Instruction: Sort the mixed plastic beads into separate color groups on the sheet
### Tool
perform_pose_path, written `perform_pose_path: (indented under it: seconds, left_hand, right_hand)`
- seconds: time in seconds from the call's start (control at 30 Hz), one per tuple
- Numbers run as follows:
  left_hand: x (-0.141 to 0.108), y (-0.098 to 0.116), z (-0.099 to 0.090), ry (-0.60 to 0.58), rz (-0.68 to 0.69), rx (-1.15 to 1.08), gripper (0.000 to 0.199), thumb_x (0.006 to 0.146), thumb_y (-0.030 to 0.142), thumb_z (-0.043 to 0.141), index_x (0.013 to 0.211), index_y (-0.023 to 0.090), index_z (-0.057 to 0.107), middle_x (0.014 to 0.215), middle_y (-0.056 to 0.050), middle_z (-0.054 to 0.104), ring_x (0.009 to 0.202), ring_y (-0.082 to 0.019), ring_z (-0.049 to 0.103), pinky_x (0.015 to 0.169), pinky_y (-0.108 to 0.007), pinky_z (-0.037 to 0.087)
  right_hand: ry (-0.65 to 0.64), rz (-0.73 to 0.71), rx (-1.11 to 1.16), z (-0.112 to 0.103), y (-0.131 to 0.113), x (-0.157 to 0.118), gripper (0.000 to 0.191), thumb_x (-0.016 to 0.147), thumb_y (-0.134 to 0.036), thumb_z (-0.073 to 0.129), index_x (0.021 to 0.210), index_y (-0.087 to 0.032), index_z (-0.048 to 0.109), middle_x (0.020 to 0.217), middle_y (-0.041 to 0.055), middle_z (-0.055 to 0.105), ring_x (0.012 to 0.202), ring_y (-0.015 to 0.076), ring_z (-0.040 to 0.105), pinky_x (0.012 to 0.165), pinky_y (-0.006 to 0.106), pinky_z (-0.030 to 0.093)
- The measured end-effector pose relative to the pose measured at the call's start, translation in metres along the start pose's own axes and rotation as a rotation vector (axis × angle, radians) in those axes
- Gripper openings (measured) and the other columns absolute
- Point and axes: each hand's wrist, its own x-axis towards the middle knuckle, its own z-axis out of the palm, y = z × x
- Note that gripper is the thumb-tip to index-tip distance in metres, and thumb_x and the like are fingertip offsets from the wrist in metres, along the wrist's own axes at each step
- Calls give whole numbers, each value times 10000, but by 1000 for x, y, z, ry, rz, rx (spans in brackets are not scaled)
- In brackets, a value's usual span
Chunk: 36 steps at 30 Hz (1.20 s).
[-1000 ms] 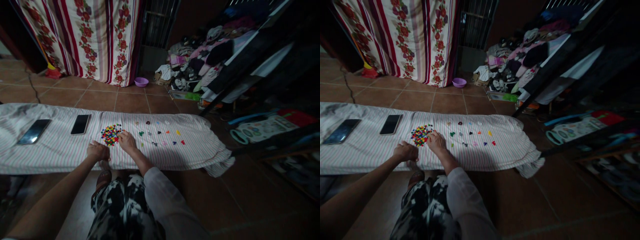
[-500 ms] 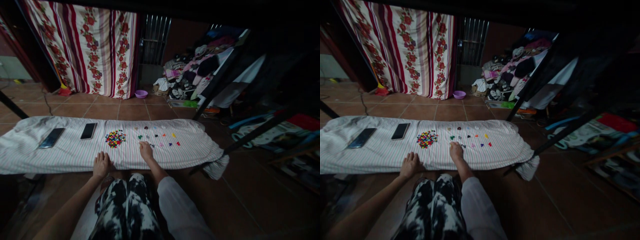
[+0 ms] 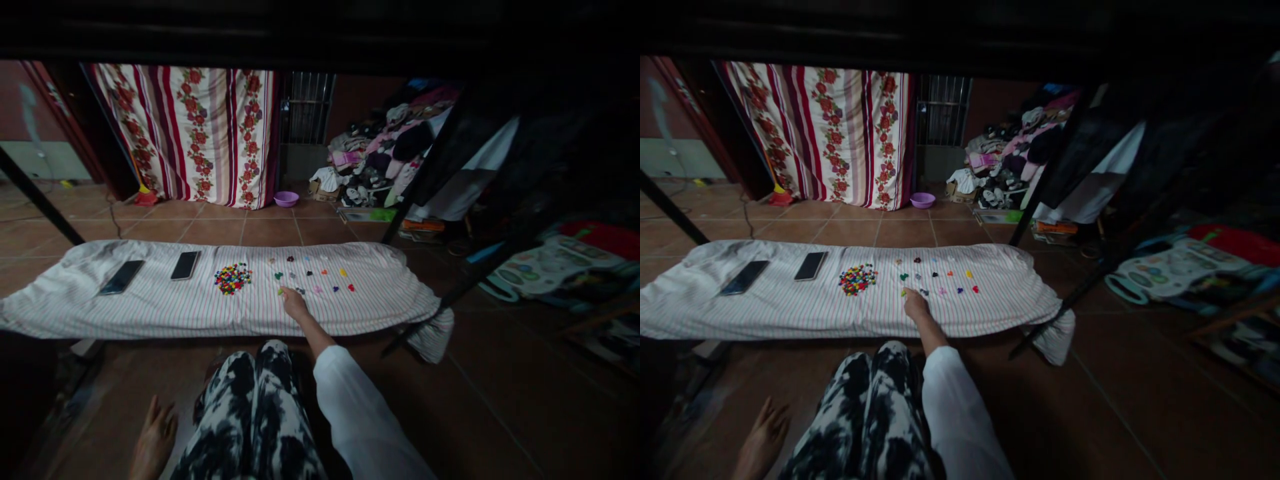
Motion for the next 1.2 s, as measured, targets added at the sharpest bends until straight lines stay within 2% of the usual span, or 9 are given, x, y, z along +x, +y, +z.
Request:
perform_pose_path:
  seconds: [0.1,0.2,0.33,0.5,0.63,0.77,1.0,1.2]
  left_hand:
    - [-12,-18,-9,18,-48,-46,389,713,368,359,840,246,706,1113,-71,682,1166,-277,575,880,-375,544]
    - [-21,-14,-20,33,-47,-52,368,678,382,378,818,285,705,1014,-44,714,1104,-286,610,852,-398,553]
    - [-27,11,-33,29,18,-45,361,676,374,399,826,275,712,993,-43,721,1001,-277,657,835,-391,555]
    - [-27,46,-45,14,124,-77,401,749,336,360,874,205,718,1178,-85,667,1036,-244,649,887,-335,526]
    - [-23,72,-58,43,190,-71,351,762,306,417,922,222,718,1168,-50,677,1045,-226,644,893,-319,519]
    - [-12,98,-67,33,217,-84,369,829,305,391,981,205,713,1298,-52,602,1053,-207,639,909,-301,507]
    - [14,137,-59,-26,263,-109,391,884,306,362,1055,171,686,1414,-75,494,1185,-192,565,996,-291,453]
    - [21,153,-48,-112,238,-112,395,895,288,363,1105,144,666,1466,-107,419,1260,-220,501,1049,-322,411]
  right_hand:
    - [41,15,17,-1,1,-10,476,845,-47,394,1228,-225,613,1209,53,652,1133,145,579,940,245,425]
    - [90,21,38,-3,3,-25,438,865,-84,395,1219,-212,618,1211,61,651,1124,138,583,941,240,429]
    - [106,42,70,-12,4,-46,388,877,-118,411,1179,-205,640,1220,56,645,1119,122,583,957,227,421]
    - [109,79,103,-23,8,-70,326,874,-141,436,1076,-202,685,1161,48,676,1077,129,606,931,244,441]
    - [142,87,96,-30,14,-84,329,848,-130,443,1037,-216,699,1093,41,702,1022,142,630,908,269,460]
    - [198,83,156,-38,22,-88,371,825,-98,420,1032,-222,702,1077,33,706,1016,142,634,898,262,468]
    - [181,140,249,-43,38,-83,357,825,-117,429,1044,-211,695,1005,47,720,970,165,650,877,271,481]
    - [149,93,227,-30,44,-74,354,860,-156,423,1099,-252,666,1009,12,714,952,149,651,856,262,483]
